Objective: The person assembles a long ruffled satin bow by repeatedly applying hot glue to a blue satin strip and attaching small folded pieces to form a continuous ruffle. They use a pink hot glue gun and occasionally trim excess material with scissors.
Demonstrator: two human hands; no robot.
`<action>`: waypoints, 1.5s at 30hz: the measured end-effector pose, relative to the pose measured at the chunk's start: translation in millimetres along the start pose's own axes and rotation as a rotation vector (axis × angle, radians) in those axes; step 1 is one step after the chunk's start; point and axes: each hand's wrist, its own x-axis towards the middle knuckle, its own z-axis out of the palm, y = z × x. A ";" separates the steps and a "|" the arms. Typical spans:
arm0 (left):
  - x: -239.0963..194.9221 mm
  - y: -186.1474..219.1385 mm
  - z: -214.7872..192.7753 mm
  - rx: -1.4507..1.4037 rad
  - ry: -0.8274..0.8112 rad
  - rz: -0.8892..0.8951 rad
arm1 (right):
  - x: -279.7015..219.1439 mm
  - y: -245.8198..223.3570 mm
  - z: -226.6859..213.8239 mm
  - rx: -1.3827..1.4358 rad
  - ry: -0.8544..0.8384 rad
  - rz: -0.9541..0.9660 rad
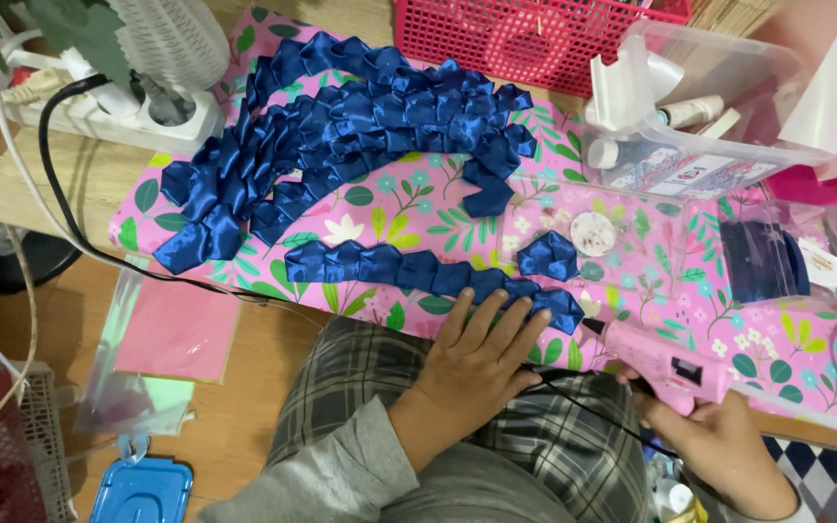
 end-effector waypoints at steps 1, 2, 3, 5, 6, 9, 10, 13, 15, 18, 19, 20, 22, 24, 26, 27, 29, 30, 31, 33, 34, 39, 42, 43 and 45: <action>0.3 0.3 -0.4 -0.005 0.000 -0.003 | 1.2 -1.2 -0.3 -0.005 0.000 0.004; 0.8 0.5 -0.7 0.012 0.002 -0.006 | 3.0 -2.5 -0.7 -0.091 -0.024 -0.102; 1.2 0.6 -1.3 0.029 0.005 -0.009 | 4.7 -3.9 -0.9 -0.178 -0.048 -0.207; 0.5 0.2 0.6 0.023 0.008 -0.006 | 2.4 -26.0 2.5 -0.184 -0.077 -0.133; 0.0 -0.6 1.1 0.023 0.009 0.001 | 1.7 -37.2 5.0 -0.183 -0.103 -0.061; 1.4 1.2 2.4 0.035 0.046 -0.015 | 5.7 -45.2 8.0 -0.348 -0.078 -0.245; 1.6 1.0 1.4 0.036 0.047 -0.020 | 6.2 -49.2 8.3 -0.351 -0.081 -0.247; 2.4 1.1 -0.1 0.024 0.041 -0.022 | 7.5 -59.3 8.8 -0.339 -0.124 -0.097; 3.0 1.1 1.2 0.005 0.066 -0.022 | 8.1 -63.5 9.2 -0.364 -0.137 -0.115; 2.9 2.1 5.0 0.013 0.089 -0.031 | 4.6 -78.4 9.0 -0.465 -0.152 -0.031; 2.7 2.4 4.4 0.010 0.089 -0.030 | 4.6 -76.3 7.9 -0.466 -0.150 -0.028; 2.9 2.2 3.9 0.018 0.090 -0.029 | 5.3 -74.4 7.0 -0.450 -0.159 -0.108; 2.8 2.1 2.4 0.025 0.092 -0.029 | 6.2 -69.5 4.8 -0.435 -0.168 -0.187; 2.5 2.0 0.6 0.004 0.069 -0.027 | 7.2 -63.7 2.5 -0.531 -0.103 -0.071; 3.4 1.4 0.3 0.005 0.080 -0.025 | 6.5 -65.0 3.0 -0.526 -0.106 -0.113; 4.0 1.5 0.2 0.005 0.089 -0.022 | 6.0 -65.5 2.9 -0.519 -0.109 -0.153; 3.2 2.5 0.2 -0.003 0.079 -0.024 | 6.7 -61.2 2.3 -0.530 -0.096 -0.152; 3.0 2.9 0.1 -0.012 0.069 -0.025 | 7.1 -59.0 1.9 -0.541 -0.083 -0.151; 2.9 3.3 -0.2 -0.011 0.069 -0.023 | 5.2 -65.4 3.3 -0.540 -0.081 -0.151; 3.2 3.7 -0.3 0.010 0.075 -0.028 | 2.1 -78.4 5.9 -0.569 -0.039 0.053; 3.4 3.9 0.6 0.012 0.077 -0.027 | 2.3 -79.8 4.9 -0.568 -0.037 0.051; 2.7 5.7 4.4 0.003 0.090 -0.041 | 13.0 -48.3 -9.8 -0.549 0.083 0.221; 3.5 5.5 2.0 0.022 0.080 -0.039 | 25.5 -23.9 -21.5 -0.112 0.164 -0.092; 2.9 6.2 1.1 0.020 0.083 -0.032 | 29.9 -31.4 -22.7 -0.109 0.170 -0.092; 3.9 6.1 -0.8 0.011 0.073 -0.039 | 39.0 -47.0 -26.1 -0.164 0.255 -0.042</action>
